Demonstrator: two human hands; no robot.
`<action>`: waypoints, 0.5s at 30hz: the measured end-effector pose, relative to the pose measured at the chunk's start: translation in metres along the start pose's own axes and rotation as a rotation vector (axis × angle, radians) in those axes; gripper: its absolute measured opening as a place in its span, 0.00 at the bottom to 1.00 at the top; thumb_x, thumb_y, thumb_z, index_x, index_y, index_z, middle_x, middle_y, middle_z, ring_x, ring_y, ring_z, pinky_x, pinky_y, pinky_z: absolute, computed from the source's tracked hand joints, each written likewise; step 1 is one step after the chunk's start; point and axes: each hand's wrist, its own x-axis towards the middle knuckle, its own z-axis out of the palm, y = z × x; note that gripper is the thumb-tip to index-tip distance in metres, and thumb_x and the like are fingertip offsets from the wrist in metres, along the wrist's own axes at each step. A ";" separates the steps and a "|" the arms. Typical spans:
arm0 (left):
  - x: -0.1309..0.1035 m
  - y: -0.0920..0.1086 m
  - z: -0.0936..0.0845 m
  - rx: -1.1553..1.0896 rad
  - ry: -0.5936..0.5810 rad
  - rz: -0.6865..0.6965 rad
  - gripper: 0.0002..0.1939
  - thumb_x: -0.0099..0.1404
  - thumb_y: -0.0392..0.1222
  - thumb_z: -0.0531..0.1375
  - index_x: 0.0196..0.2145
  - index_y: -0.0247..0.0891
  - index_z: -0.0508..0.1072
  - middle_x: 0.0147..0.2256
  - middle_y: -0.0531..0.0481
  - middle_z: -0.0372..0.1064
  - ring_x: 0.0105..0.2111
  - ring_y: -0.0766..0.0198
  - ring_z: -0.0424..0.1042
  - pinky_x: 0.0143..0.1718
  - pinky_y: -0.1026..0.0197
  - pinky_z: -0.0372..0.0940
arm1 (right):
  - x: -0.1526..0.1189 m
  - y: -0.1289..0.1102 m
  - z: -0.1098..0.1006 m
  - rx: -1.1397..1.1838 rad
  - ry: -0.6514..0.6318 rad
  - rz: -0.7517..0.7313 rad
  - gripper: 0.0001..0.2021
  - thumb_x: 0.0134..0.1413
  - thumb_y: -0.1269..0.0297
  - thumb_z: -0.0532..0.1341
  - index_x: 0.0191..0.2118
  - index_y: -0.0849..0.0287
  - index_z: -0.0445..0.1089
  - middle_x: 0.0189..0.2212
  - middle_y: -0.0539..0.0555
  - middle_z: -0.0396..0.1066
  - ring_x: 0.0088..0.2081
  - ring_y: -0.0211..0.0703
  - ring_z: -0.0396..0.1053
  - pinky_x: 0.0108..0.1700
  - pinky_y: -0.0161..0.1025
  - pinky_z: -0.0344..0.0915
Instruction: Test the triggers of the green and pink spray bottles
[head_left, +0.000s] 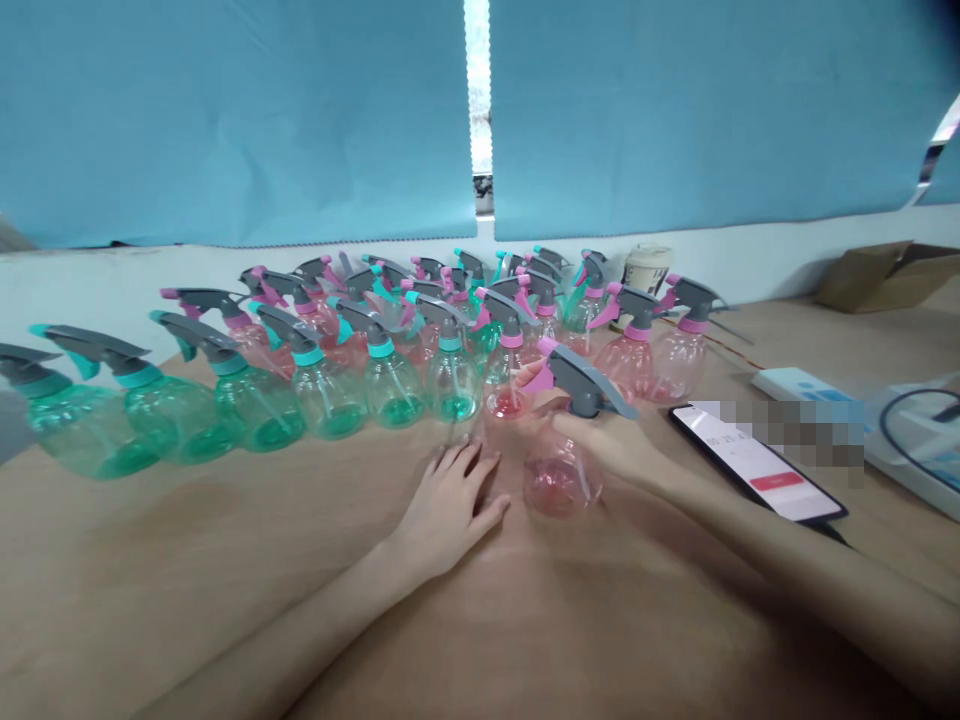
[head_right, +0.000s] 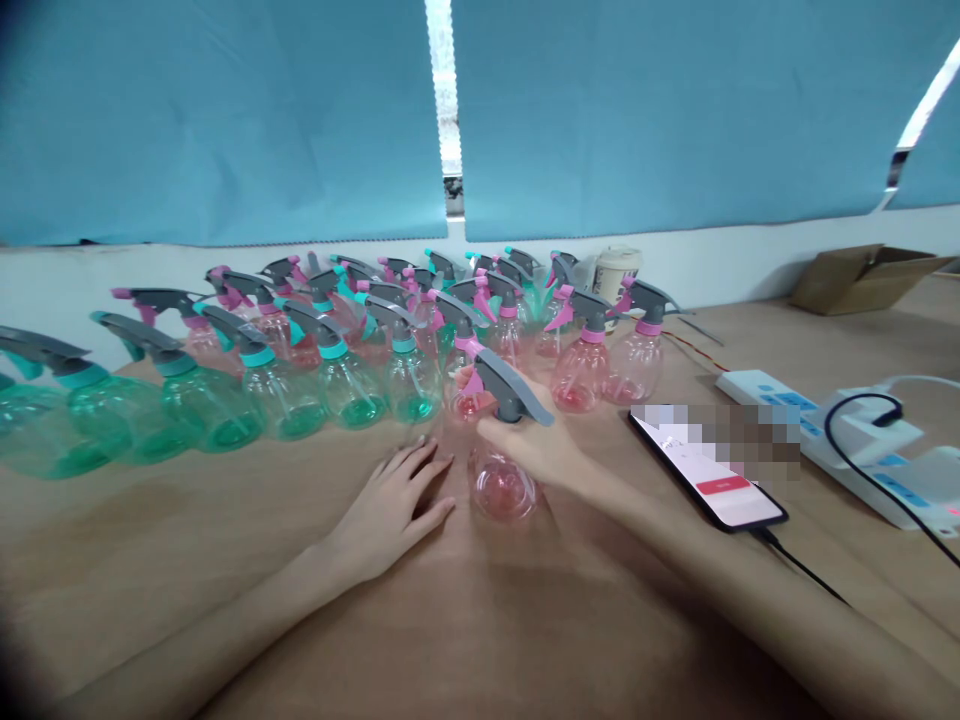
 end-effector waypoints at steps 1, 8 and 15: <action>0.000 0.000 0.000 -0.001 0.002 0.002 0.23 0.65 0.51 0.50 0.54 0.37 0.61 0.56 0.41 0.54 0.55 0.52 0.53 0.54 0.49 0.49 | 0.000 0.000 0.000 0.003 -0.008 -0.002 0.04 0.39 0.64 0.57 0.25 0.54 0.66 0.24 0.47 0.67 0.27 0.39 0.63 0.33 0.38 0.61; -0.001 -0.001 0.000 0.004 -0.002 0.004 0.23 0.65 0.51 0.50 0.54 0.37 0.61 0.57 0.42 0.53 0.56 0.53 0.52 0.54 0.49 0.49 | 0.000 -0.005 0.000 -0.007 0.012 0.005 0.03 0.39 0.63 0.58 0.22 0.55 0.64 0.24 0.48 0.67 0.26 0.39 0.63 0.30 0.37 0.60; -0.001 -0.002 0.002 0.009 0.014 0.011 0.23 0.65 0.51 0.50 0.54 0.37 0.61 0.57 0.42 0.53 0.55 0.53 0.53 0.54 0.49 0.49 | 0.003 0.000 0.002 -0.021 0.103 0.030 0.09 0.36 0.61 0.59 0.18 0.56 0.58 0.17 0.45 0.60 0.22 0.36 0.57 0.24 0.35 0.54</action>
